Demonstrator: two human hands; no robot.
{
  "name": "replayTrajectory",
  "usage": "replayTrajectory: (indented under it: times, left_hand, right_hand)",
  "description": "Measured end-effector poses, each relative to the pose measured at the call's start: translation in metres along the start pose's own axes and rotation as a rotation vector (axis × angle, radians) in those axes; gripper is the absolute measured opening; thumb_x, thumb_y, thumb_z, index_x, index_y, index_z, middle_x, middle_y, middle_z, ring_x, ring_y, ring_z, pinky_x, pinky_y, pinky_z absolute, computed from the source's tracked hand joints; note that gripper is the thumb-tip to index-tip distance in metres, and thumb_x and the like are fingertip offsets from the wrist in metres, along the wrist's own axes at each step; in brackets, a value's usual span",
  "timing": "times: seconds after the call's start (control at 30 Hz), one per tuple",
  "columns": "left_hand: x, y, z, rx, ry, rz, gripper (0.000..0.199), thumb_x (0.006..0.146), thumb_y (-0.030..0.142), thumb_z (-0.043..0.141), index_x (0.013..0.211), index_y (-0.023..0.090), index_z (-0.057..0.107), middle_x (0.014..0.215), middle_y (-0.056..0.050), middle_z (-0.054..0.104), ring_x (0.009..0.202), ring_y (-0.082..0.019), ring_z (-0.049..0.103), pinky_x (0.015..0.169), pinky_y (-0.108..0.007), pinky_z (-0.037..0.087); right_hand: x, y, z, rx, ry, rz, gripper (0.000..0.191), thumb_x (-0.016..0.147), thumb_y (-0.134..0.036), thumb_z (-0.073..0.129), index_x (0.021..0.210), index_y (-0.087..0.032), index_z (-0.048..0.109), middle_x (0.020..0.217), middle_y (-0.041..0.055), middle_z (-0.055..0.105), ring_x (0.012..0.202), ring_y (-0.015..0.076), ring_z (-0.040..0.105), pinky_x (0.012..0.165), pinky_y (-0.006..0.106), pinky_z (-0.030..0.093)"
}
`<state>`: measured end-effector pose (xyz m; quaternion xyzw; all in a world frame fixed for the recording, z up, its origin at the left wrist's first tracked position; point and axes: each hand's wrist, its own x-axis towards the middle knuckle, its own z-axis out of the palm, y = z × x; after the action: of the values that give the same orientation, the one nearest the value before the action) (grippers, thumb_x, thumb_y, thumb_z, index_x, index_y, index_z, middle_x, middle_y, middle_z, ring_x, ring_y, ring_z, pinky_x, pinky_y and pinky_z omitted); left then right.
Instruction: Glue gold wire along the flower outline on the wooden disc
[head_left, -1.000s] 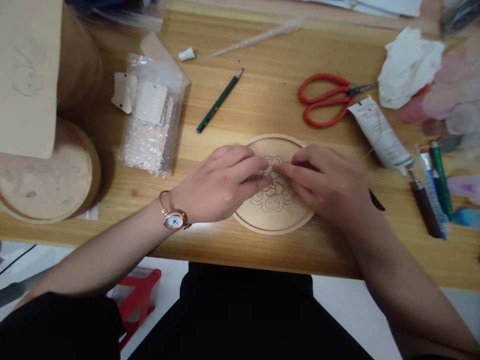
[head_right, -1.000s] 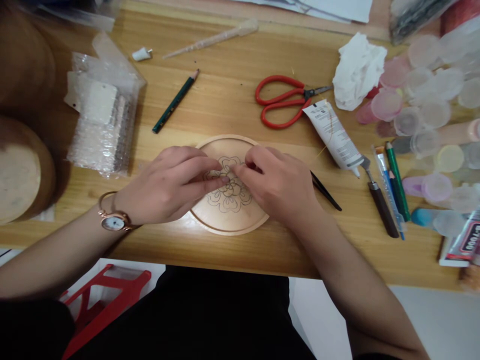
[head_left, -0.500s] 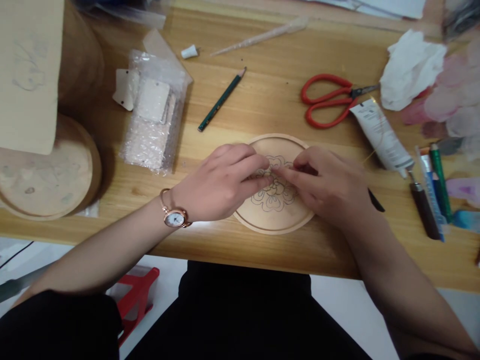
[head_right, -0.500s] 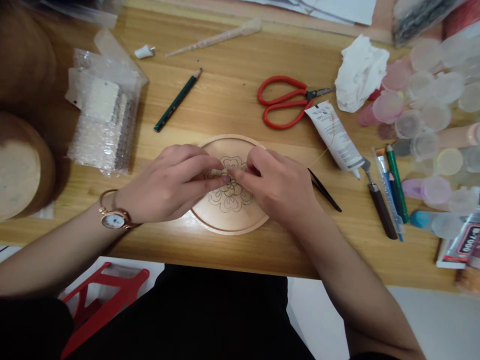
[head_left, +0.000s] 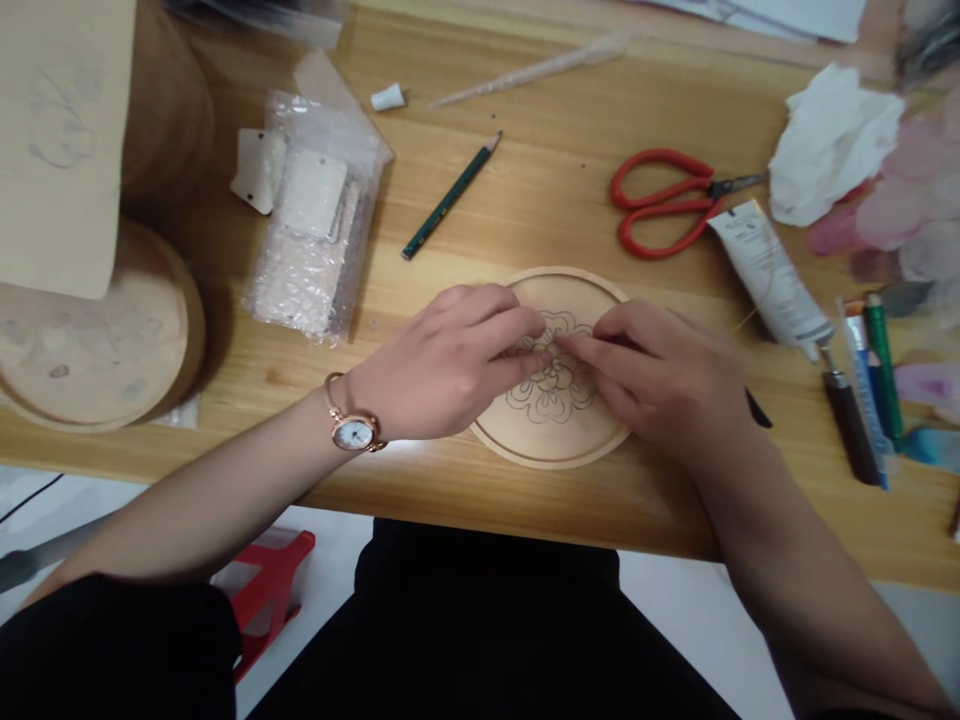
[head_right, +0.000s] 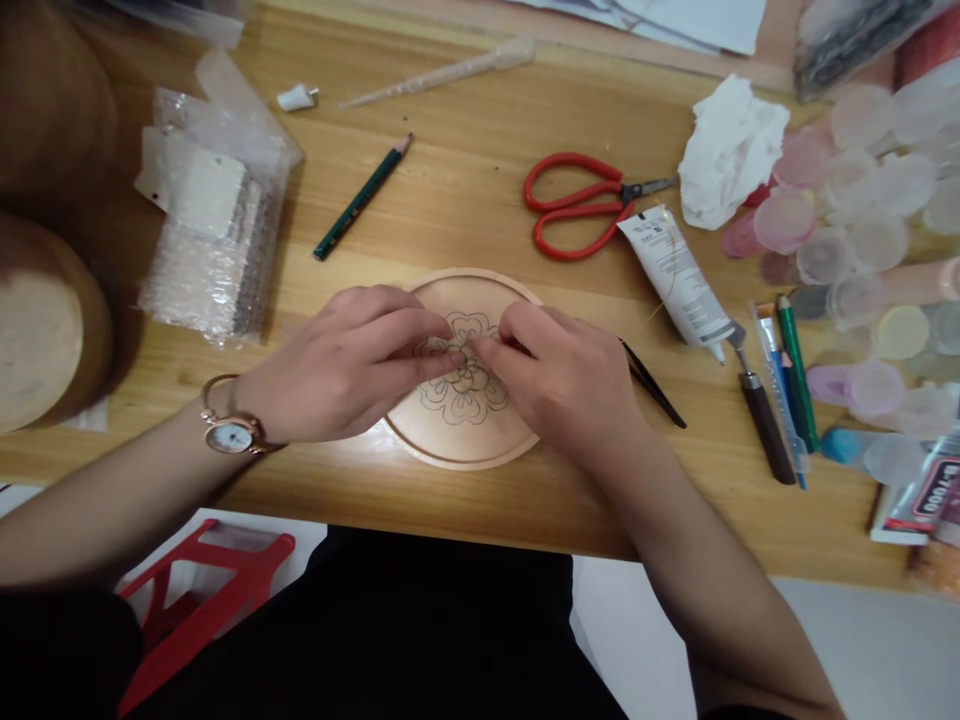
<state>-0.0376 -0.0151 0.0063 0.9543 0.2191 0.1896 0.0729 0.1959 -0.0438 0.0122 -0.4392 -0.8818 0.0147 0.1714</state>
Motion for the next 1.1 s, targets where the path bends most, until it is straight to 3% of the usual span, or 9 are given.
replayTrajectory:
  times: [0.1,0.37,0.9,1.1]
  left_hand:
    - [0.0,0.0,0.0,0.006,-0.013,-0.004,0.025,0.101,0.024,0.045,0.113,0.02,0.066,0.114,-0.004,0.067,0.105,-0.02,0.057,0.086,-0.035,0.047]
    - [0.0,0.0,0.001,-0.023,-0.034,-0.021,0.027,0.101,0.025,0.043,0.114,0.021,0.066,0.114,-0.004,0.068,0.107,-0.021,0.058,0.088,-0.036,0.046]
    - [0.001,0.001,0.001,0.008,-0.003,-0.006,0.024,0.1,0.023,0.046,0.113,0.019,0.066,0.113,-0.004,0.068,0.105,-0.021,0.058,0.085,-0.036,0.047]
    - [0.004,0.003,-0.002,0.1,0.027,0.064,0.021,0.099,0.022,0.049,0.105,0.015,0.067,0.101,-0.004,0.07,0.094,-0.019,0.061,0.079,-0.034,0.048]
  right_hand:
    - [-0.001,0.002,-0.001,0.001,-0.012,-0.045,0.025,0.097,-0.024,0.051,0.088,-0.02,0.074,0.078,0.0019,0.067,0.069,0.0118,0.058,0.057,0.026,0.039]
    - [-0.004,-0.002,-0.003,-0.002,-0.069,-0.003,0.029,0.098,-0.025,0.047,0.09,-0.019,0.074,0.08,0.0025,0.067,0.069,0.0115,0.057,0.056,0.026,0.04]
    - [-0.001,-0.011,-0.003,-0.098,-0.004,0.021,0.027,0.097,-0.026,0.052,0.081,-0.019,0.073,0.072,0.0005,0.066,0.061,0.011,0.054,0.051,0.026,0.034]
    - [0.0,-0.012,-0.004,-0.02,-0.083,0.131,0.037,0.1,-0.031,0.042,0.08,-0.019,0.07,0.069,0.0017,0.062,0.063,0.0121,0.052,0.054,0.026,0.033]
